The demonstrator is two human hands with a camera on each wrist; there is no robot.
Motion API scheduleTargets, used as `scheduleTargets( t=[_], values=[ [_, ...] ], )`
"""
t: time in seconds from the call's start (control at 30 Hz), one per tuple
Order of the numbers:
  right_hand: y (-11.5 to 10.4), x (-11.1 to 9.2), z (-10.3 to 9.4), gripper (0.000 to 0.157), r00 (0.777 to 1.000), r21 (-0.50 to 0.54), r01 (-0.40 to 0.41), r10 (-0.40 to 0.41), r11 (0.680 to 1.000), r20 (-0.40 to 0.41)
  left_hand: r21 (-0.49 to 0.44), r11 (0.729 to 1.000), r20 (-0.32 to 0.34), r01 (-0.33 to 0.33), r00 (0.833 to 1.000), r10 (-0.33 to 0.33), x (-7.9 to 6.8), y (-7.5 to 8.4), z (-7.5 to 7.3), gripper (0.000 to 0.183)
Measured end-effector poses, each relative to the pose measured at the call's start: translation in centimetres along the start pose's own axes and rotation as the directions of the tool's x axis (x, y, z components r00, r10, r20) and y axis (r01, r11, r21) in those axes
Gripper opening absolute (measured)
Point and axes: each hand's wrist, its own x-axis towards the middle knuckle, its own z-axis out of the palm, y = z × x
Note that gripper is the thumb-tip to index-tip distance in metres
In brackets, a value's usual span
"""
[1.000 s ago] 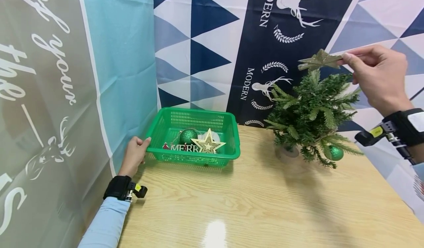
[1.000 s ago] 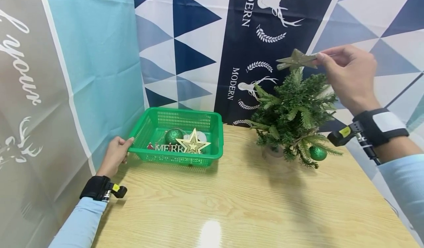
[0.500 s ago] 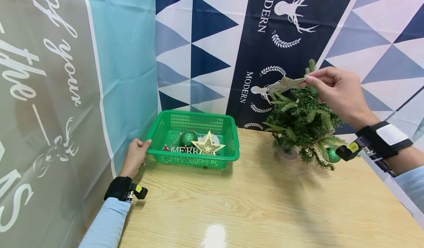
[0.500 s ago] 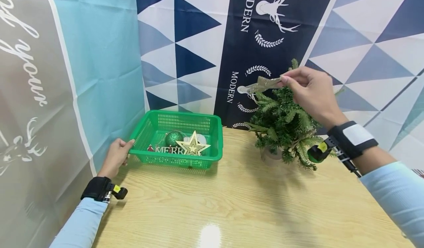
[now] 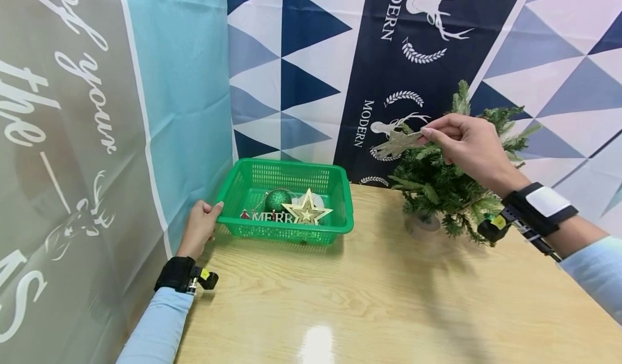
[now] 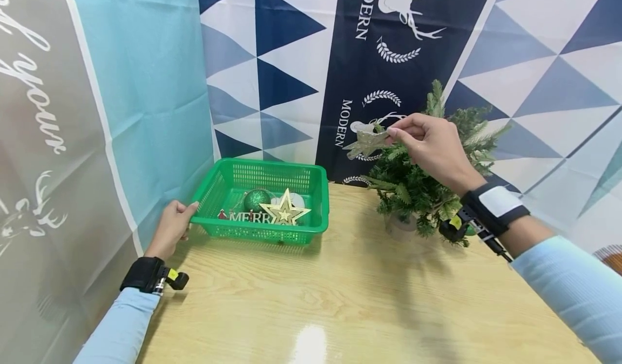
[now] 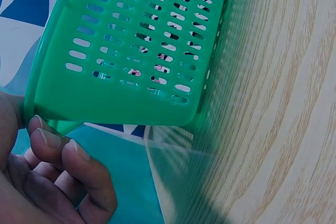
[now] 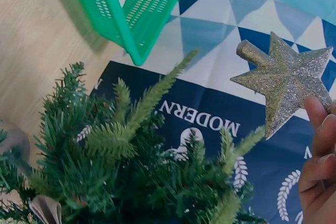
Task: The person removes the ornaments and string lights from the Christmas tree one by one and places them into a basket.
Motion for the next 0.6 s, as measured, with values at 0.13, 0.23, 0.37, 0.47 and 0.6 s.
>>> scheduleTargets(
  t=[0.13,0.23,0.37,0.47,0.6],
  values=[
    [0.1,0.0,0.6,0.023,1.000,-0.012,0.011,-0.011,1.000,0.016,0.006,1.000,-0.006,-0.002,1.000,0.002,0.1,0.0,0.0,0.036],
    [0.1,0.2,1.1,0.024,0.999,-0.010,0.006,-0.006,1.000,0.032,0.008,1.000,-0.016,-0.004,1.000,0.004,0.1,0.1,0.0,0.036],
    [0.1,0.5,1.8,0.023,0.999,-0.013,0.010,-0.010,1.000,0.037,0.002,1.000,-0.010,-0.005,1.000,0.005,0.1,0.2,0.0,0.036],
    [0.0,0.7,2.2,0.022,0.999,-0.008,0.021,-0.020,1.000,0.029,0.001,1.000,-0.004,-0.001,1.000,0.001,0.0,0.3,0.0,0.036],
    [0.1,1.0,2.7,0.022,0.999,0.005,0.015,-0.015,1.000,0.037,0.007,1.000,-0.011,0.003,1.000,-0.003,0.0,0.3,0.1,0.036]
  ],
)
